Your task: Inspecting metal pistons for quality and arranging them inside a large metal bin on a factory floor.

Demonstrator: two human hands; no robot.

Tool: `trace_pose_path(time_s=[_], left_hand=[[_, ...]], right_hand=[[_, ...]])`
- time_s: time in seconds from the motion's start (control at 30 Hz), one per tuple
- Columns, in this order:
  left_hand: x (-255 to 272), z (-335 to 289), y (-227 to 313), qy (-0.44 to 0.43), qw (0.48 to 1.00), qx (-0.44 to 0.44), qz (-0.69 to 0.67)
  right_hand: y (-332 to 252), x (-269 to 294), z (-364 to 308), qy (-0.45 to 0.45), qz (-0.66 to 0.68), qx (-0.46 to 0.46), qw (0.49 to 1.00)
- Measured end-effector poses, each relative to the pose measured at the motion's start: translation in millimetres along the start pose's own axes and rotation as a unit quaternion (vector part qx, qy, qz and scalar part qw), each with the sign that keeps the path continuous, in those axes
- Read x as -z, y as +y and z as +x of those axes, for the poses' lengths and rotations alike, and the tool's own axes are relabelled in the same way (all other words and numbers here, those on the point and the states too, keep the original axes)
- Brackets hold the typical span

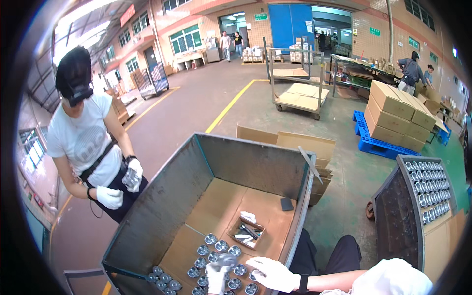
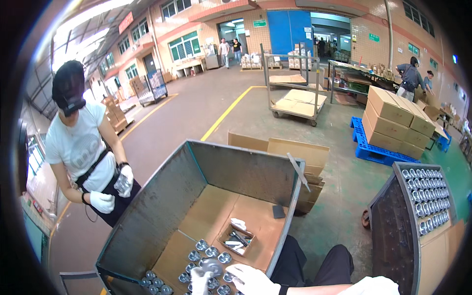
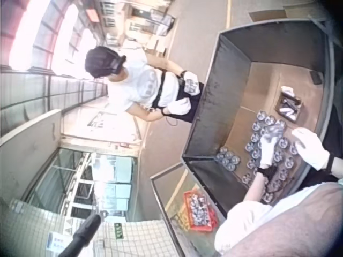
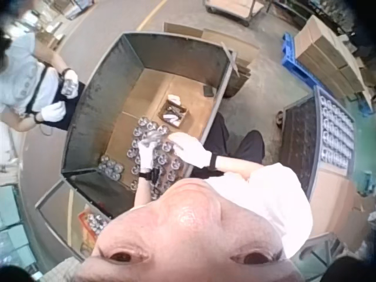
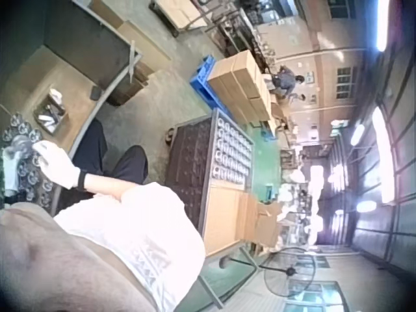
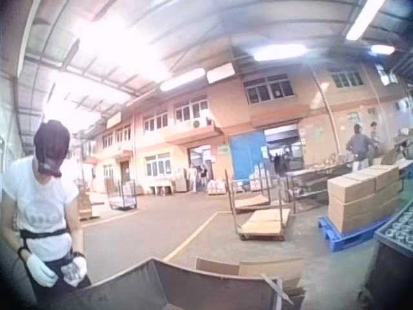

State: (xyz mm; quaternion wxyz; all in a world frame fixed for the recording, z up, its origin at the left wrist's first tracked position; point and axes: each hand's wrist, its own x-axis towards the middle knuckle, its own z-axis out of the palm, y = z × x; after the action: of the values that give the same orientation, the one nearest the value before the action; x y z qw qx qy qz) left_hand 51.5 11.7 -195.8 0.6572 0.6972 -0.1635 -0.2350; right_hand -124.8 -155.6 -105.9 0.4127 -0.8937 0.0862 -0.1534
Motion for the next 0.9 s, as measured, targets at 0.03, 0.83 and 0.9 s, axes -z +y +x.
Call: trace_pose_path(time_s=[0.03, 0.83, 0.9], left_hand=[[-10.2, -8.7, 20.9, -0.058, 0.996, -0.034, 0.062], [-227.9, -67.5, 120.0, -0.193, 0.952, 0.167, -0.167], [-236.3, -73.4, 108.2, -0.206, 0.956, 0.152, -0.139]], right_hand=[[4.4, 3.5, -3.6, 0.014, -0.017, 0.011, 1.000], [65.8, 170.0, -96.2, 0.214, 0.580, -0.203, 0.759], [67.3, 169.0, -92.2, 0.237, 0.580, -0.211, 0.750]])
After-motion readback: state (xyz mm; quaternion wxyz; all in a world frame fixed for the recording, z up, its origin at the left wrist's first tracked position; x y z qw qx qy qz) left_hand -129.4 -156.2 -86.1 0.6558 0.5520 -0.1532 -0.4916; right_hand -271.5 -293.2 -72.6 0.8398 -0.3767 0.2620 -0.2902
